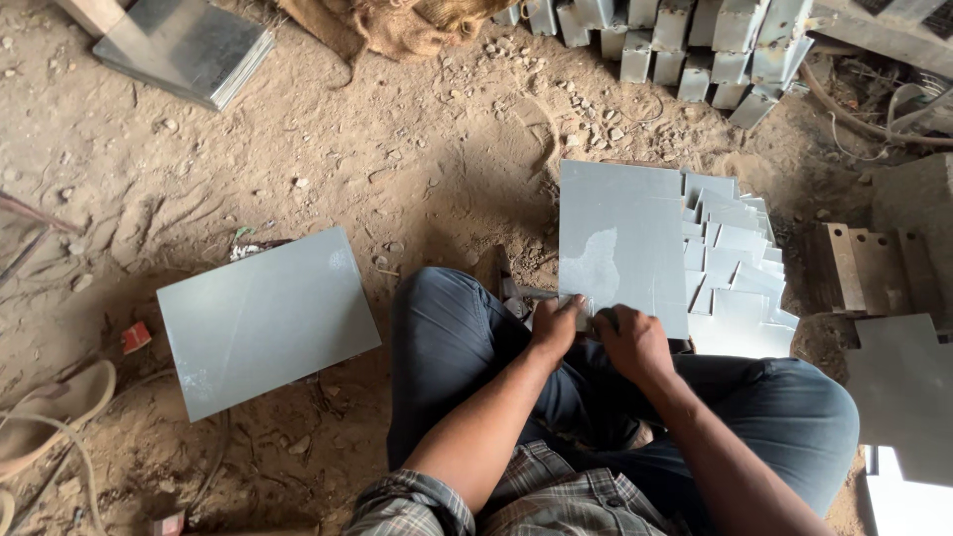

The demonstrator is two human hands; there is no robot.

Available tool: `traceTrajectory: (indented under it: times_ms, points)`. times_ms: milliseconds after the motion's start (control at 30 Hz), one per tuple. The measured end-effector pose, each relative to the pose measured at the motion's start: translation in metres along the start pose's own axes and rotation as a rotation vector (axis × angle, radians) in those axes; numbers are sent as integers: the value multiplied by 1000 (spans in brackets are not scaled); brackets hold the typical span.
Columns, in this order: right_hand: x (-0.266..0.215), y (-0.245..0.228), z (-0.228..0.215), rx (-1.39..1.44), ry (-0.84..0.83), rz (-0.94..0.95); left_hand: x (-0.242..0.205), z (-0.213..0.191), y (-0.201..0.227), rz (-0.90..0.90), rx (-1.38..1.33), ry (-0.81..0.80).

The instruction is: The person sits on the ground and uses a small abrasive tool to smooth the surface of rectangular metal sheets. They handle the sheets one at a time, rubbing the tool across the surface, then placing the finished sheet onto a stack.

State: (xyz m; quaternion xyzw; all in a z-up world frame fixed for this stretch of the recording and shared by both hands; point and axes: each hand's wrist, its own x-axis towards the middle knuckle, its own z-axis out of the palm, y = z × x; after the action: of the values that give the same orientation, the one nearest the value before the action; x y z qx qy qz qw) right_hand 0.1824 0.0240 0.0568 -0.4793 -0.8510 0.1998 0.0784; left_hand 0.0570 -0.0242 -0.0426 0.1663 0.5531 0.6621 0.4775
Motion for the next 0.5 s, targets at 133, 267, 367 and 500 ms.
traceTrajectory:
  times_ms: [133,267,367,500]
  points:
    - [33,2,4,56,183,-120,-4,1,10,-191,-77,-64]
    - [16,1,8,-84,-67,30,-2,-1,9,-27,40,-21]
    - [-30,-4,0,-455,-303,-361,0,0,5,100,114,-48]
    - [-49,-16,-20,219,-306,43,0,0,13,-157,-101,-140]
